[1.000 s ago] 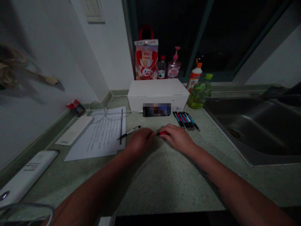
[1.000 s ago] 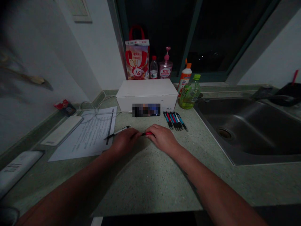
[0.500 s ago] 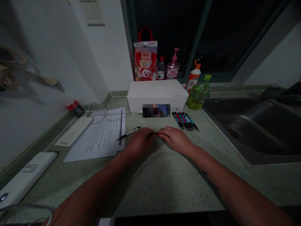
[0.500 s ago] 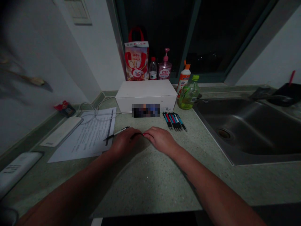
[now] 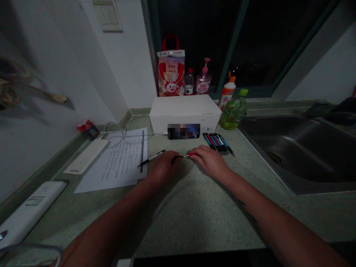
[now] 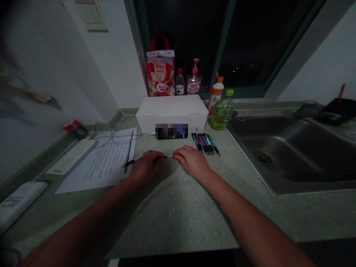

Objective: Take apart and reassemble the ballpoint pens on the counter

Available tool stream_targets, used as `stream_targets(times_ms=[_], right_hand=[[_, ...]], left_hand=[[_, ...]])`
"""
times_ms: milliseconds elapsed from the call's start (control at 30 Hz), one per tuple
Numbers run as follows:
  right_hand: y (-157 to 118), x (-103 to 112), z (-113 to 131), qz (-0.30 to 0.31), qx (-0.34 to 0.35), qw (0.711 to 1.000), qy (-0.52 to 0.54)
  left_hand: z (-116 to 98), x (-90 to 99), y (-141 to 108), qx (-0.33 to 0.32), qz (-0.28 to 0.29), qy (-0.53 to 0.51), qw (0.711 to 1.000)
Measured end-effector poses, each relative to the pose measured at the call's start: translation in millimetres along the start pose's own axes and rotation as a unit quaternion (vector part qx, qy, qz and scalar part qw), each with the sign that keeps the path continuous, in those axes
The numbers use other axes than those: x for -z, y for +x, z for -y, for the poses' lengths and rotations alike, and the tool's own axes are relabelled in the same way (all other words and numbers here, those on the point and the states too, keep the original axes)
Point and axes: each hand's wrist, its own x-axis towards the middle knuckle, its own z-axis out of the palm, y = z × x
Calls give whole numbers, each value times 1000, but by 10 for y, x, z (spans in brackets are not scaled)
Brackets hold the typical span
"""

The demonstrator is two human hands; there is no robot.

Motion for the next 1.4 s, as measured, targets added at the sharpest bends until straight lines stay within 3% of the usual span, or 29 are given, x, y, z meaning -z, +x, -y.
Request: stream_targets(times_ms=[133, 300, 433, 533, 633, 1100, 1400], right_hand=[[8, -18, -32, -18, -20, 1000, -4], [19, -13, -61, -36, -40, 998, -11], [22, -5, -75, -35, -33, 999, -10], [20, -13, -61, -5, -5, 1000, 1], [16, -19, -31, 22, 25, 999, 3], [-11, 21, 1, 26, 58, 998, 25], [-11, 36, -40, -3, 28, 999, 35]], left_hand=[[13, 22, 3, 31, -24, -11, 999], [51, 68, 21, 29, -95, -19, 995], [58, 69, 24, -21, -96, 2, 995], [48, 51, 22, -90, -63, 38, 993], [41, 44, 19, -114, -70, 44, 990], [39, 42, 6, -78, -65, 14, 995], [46, 79, 7, -57, -136, -13, 989]])
